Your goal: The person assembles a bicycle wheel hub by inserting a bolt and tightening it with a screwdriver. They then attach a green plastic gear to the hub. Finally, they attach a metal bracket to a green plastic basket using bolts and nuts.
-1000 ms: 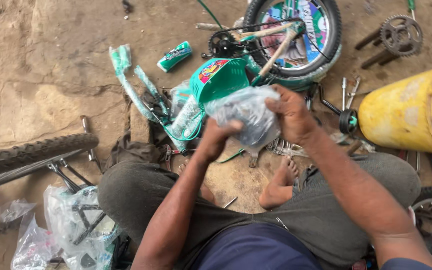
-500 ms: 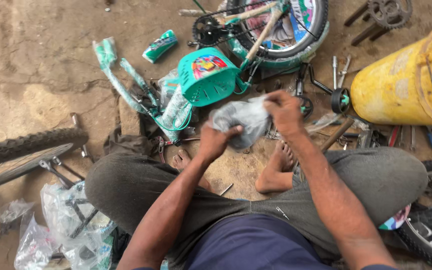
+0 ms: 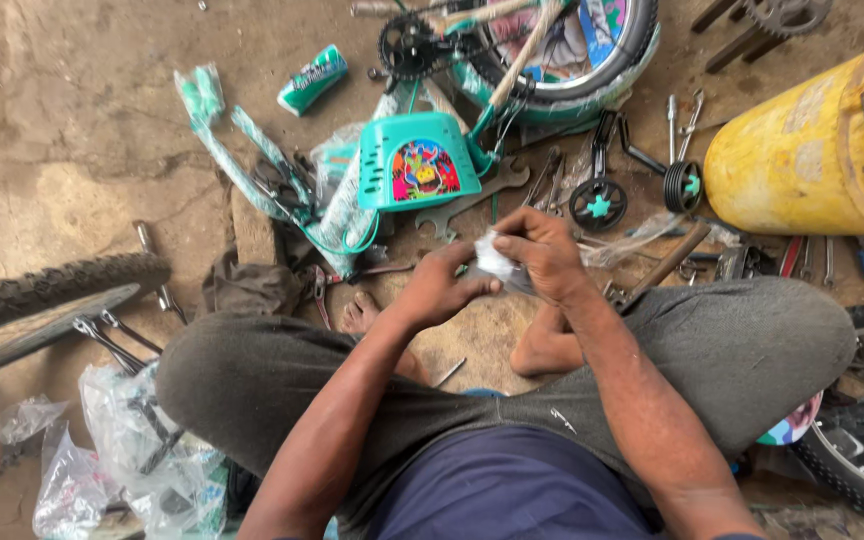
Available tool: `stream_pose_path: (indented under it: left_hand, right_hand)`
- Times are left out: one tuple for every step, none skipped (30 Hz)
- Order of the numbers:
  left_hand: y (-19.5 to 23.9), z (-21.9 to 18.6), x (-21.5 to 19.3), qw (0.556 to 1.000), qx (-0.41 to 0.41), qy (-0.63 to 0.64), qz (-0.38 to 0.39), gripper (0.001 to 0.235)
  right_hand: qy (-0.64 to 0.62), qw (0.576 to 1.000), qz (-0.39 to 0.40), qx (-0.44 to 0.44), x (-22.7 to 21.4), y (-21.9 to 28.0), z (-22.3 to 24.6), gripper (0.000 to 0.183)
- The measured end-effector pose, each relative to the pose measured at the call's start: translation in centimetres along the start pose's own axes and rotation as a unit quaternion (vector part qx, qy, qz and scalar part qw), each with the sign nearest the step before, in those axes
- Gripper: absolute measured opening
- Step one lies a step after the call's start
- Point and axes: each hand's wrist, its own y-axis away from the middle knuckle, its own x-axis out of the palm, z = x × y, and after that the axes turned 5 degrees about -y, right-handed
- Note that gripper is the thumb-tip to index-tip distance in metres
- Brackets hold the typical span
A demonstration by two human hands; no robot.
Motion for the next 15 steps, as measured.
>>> stream_pose_path:
  left_hand:
    - [0.1, 0.3, 0.7, 0.996, 0.027, -0.079, -0.029, 0.037]
    - [0.3, 0.6, 1.4, 0.984, 0.053, -0.159, -0.058, 0.028]
    - [0.4, 1.0, 1.7, 0.984, 0.058, -0.159, -0.062, 0.024]
    - [0.5, 1.2, 1.9, 0.983, 0.062, -0.159, -0.065, 0.024]
    - [0.1, 1.5, 1.8, 0.982, 0.076, -0.162, -0.065, 0.028]
    - [-0.3, 1.6, 1.7, 0.980, 0.076, -0.174, -0.063, 0.029]
    - [-0.2, 1.5, 2.3, 0.979, 0.076, -0.180, -0.056, 0.030]
    - [-0.2, 1.4, 2.8, 0.979, 0.076, -0.185, -0.049, 0.031]
    - [0.0, 1.2, 3.3, 0.979, 0.069, -0.186, -0.040, 0.031]
    - [0.3, 1.0, 3.7, 0.980, 0.061, -0.187, -0.030, 0.030]
    - [-0.2, 0.8, 3.4, 0.979, 0.059, -0.192, -0.027, 0.030]
    - [-0.4, 0.6, 3.0, 0.976, 0.087, -0.197, -0.029, 0.024]
    - [-0.2, 0.2, 2.8, 0.973, 0.113, -0.198, -0.027, 0.019]
    - [-0.2, -0.1, 2.6, 0.970, 0.139, -0.198, -0.025, 0.014]
    - [-0.3, -0.4, 2.3, 0.975, 0.112, -0.189, -0.038, 0.018]
  right_hand:
    - [-0.027, 0.999, 0.028, 0.007, 0.3, 0.4, -0.5, 0.010]
    - [0.006, 1.000, 0.002, -0.018, 0.5, 0.7, -0.9, 0.010]
    - [0.038, 0.998, -0.019, -0.049, 0.7, 0.3, -1.0, 0.009]
    - [0.070, 0.994, -0.040, -0.080, 0.8, 0.0, -1.0, 0.009]
    - [0.083, 0.984, -0.103, -0.119, 0.6, -0.6, -0.7, 0.007]
    - [0.095, 0.969, -0.165, -0.156, 0.3, -1.3, -0.2, 0.005]
    - [0.110, 0.948, -0.234, -0.188, -0.5, -1.1, 0.0, 0.003]
    - [0.147, 0.928, -0.248, -0.235, -1.2, -1.0, 0.2, 0.004]
    - [0.185, 0.908, -0.254, -0.276, -1.7, -1.2, 0.3, 0.006]
    - [0.222, 0.885, -0.259, -0.316, -2.0, -1.1, 0.4, 0.007]
    - [0.204, 0.892, -0.259, -0.309, -2.1, -1.6, 0.6, 0.007]
    - [0.187, 0.898, -0.258, -0.302, -2.2, -2.3, 1.0, 0.007]
    - [0.172, 0.905, -0.260, -0.291, -2.4, -2.3, 1.3, 0.007]
    - [0.089, 0.940, -0.209, -0.253, -2.6, -2.3, 1.6, 0.008]
    - [0.006, 0.965, -0.155, -0.213, -2.9, -2.4, 2.1, 0.009]
